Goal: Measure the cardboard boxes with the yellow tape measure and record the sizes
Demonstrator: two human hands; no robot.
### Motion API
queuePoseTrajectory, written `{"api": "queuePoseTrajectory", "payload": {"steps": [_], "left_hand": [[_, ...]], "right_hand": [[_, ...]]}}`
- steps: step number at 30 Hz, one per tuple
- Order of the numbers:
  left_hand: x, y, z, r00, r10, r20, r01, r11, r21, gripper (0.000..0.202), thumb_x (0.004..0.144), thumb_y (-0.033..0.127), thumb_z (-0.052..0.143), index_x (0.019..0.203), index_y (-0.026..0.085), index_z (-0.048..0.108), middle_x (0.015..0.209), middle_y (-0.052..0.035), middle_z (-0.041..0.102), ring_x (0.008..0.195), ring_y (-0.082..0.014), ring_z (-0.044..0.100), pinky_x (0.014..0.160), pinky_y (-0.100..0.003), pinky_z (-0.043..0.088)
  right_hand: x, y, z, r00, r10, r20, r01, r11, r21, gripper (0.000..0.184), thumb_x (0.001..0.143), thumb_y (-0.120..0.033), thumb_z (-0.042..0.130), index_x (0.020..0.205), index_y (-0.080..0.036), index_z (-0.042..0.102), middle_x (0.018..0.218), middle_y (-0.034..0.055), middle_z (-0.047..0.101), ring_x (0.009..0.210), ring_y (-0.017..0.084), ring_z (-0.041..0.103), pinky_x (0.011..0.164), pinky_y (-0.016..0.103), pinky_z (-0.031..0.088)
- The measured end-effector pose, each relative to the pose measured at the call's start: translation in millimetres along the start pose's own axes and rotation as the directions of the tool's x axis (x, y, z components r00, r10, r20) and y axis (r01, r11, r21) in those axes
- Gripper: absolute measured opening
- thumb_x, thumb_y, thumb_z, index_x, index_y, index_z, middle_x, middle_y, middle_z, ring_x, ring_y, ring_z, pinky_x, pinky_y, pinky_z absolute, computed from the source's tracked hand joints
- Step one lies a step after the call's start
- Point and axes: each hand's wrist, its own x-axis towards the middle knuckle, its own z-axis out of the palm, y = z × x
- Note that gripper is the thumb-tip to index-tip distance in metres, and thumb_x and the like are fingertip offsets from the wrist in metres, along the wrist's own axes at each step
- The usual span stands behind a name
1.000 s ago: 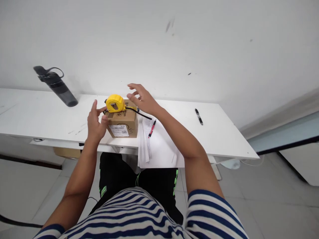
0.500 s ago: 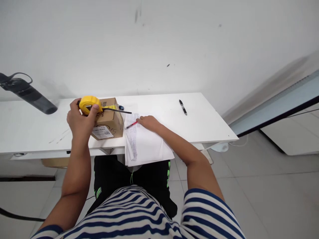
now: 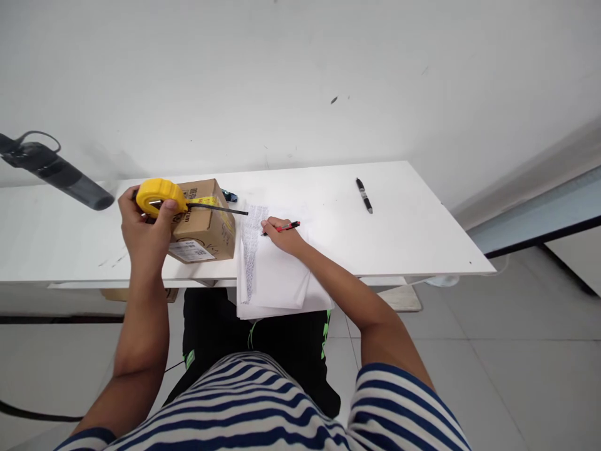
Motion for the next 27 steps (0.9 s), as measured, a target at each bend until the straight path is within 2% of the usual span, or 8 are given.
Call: {"api": "queuePoseTrajectory", "payload": {"steps": [2,5,11,20,24,27], "left_hand": [[-1.4,3.6,0.6,1.0,0.011,-0.017,-0.01,1.0,0.015,0.057,0.082,0.054,0.069,0.131,0.032,0.051,0.128,-0.0038,0.065,0.111,-0.0234,0.065,0.091,-0.036,0.054],[-2.9,7.1,0.5,1.0,0.025,-0.018,-0.024,0.998,0.054,0.055,0.084,0.055,0.066,0.131,0.032,0.05,0.13,-0.0041,0.064,0.112,-0.0235,0.065,0.092,-0.036,0.054],[-1.8,3.9,-1.4,0.999,0.008,0.032,-0.009,0.999,0.041,0.058,0.085,0.054,0.065,0.135,0.033,0.048,0.133,-0.0051,0.062,0.117,-0.0255,0.064,0.096,-0.04,0.053],[-2.3,4.2,-2.3,0.999,0.025,0.032,-0.027,0.997,0.071,0.056,0.085,0.056,0.064,0.133,0.033,0.048,0.133,-0.0038,0.062,0.115,-0.0244,0.064,0.093,-0.037,0.054],[-1.7,2.6,-1.7,0.999,0.029,0.026,-0.031,0.997,0.077,0.056,0.085,0.057,0.064,0.133,0.032,0.048,0.132,-0.0044,0.063,0.113,-0.0239,0.065,0.092,-0.037,0.054],[-1.5,2.4,-1.3,0.999,0.038,0.017,-0.039,0.998,0.055,0.057,0.084,0.057,0.066,0.132,0.03,0.049,0.13,-0.0045,0.063,0.112,-0.0239,0.065,0.091,-0.039,0.055]], "right_hand": [[0.4,-2.6,-0.6,0.999,0.034,-0.027,-0.036,0.998,-0.054,0.041,0.089,-0.053,0.052,0.064,-0.021,0.055,0.067,0.0014,0.061,0.065,0.015,0.053,0.063,0.03,0.038],[-0.6,-6.7,-1.0,0.998,0.052,-0.017,-0.053,0.997,-0.062,0.038,0.088,-0.05,0.053,0.065,-0.02,0.06,0.072,0.0024,0.066,0.068,0.016,0.056,0.064,0.03,0.04],[-2.0,-6.3,-0.2,0.997,0.072,-0.014,-0.072,0.995,-0.067,0.035,0.086,-0.048,0.055,0.067,-0.02,0.064,0.067,0.0011,0.063,0.065,0.016,0.055,0.062,0.03,0.04],[-2.7,-4.8,-0.2,0.998,0.07,-0.012,-0.07,0.994,-0.079,0.035,0.086,-0.048,0.056,0.069,-0.02,0.066,0.069,0.0031,0.066,0.069,0.018,0.058,0.061,0.03,0.042],[-3.1,-5.3,0.3,0.997,0.053,-0.056,-0.059,0.993,-0.098,0.036,0.087,-0.046,0.053,0.062,-0.021,0.056,0.066,0.0022,0.063,0.067,0.017,0.057,0.061,0.03,0.04],[-2.3,-4.5,0.2,0.998,0.046,-0.031,-0.049,0.994,-0.099,0.036,0.087,-0.045,0.054,0.06,-0.021,0.051,0.069,0.0025,0.064,0.069,0.017,0.059,0.063,0.03,0.04]]}}
